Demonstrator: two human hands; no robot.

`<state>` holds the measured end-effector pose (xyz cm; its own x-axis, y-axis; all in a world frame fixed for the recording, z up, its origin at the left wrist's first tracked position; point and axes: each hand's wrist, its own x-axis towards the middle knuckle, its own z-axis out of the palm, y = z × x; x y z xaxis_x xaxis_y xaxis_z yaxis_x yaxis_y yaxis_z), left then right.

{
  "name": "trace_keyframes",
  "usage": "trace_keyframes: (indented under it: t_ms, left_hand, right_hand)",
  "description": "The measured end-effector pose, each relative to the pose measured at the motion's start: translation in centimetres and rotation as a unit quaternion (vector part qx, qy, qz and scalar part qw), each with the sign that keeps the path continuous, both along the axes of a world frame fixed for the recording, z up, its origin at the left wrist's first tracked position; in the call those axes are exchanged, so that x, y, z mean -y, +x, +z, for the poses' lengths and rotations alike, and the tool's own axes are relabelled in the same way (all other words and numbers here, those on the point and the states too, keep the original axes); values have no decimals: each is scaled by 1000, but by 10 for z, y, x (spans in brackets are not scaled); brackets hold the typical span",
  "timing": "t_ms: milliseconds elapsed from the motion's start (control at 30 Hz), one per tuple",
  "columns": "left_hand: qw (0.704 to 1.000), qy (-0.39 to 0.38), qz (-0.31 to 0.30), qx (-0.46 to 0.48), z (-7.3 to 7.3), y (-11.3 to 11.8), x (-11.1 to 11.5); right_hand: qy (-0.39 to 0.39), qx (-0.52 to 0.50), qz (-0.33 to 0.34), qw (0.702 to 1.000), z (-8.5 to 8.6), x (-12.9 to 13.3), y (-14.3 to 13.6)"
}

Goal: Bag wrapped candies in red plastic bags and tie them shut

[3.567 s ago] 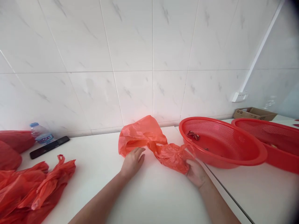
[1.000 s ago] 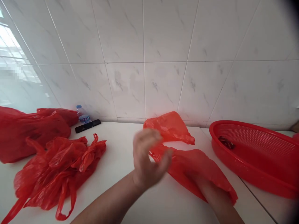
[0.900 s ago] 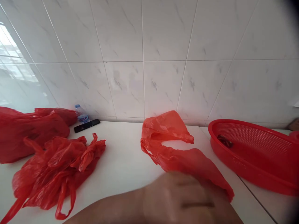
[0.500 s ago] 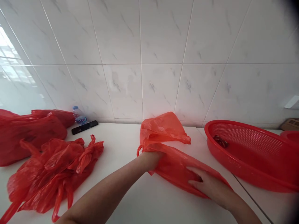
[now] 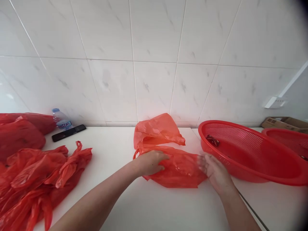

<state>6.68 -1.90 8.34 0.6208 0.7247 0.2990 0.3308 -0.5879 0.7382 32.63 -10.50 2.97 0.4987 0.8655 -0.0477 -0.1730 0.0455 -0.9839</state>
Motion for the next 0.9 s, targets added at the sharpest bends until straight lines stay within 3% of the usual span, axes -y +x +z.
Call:
trace_keyframes:
  t_ms: [67,133,167,267,333,433,500,567,633,733,800,900]
  left_hand:
    - [995,57,-70,-42,7,2,12]
    - [976,160,-113,-94,9,5,22]
    - [962,222,-106,-116,7,6,25]
    - [928,348,39,-129,-5,3,24]
    - [918,351,156,-99,-18,-4,17]
    - [938,242,247,-7,-36,-17,7]
    - [957,83,270,61,-44,-24,4]
    - [952,-78,271,119,-47,-27,2]
    - [936,-177,253,169,-48,-27,2]
    - [916,-240,229,225,-49,-25,0]
    - [910,-269,213,234,-50,-25,-3]
    - [897,-309,201,244,-51,-27,-8]
  right_hand:
    - [22,156,-57,986,11,5,-16]
    - [36,323,-23,946,20,8,-35]
    - [38,398,20,917,21,9,-44]
    - [-4,561,128,818,12,5,-60]
    - [-57,605,154,779,0,1,-61]
    - [-72,622,138,767,-5,0,-60]
    - [-20,637,81,767,3,4,-60]
    - [53,647,-12,760,17,9,-58]
    - [89,657,-126,738,30,15,-46]
    - [10,702,-233,673,42,27,-5]
    - [-86,740,-203,635,43,39,27]
    - [-186,751,-95,627,45,65,60]
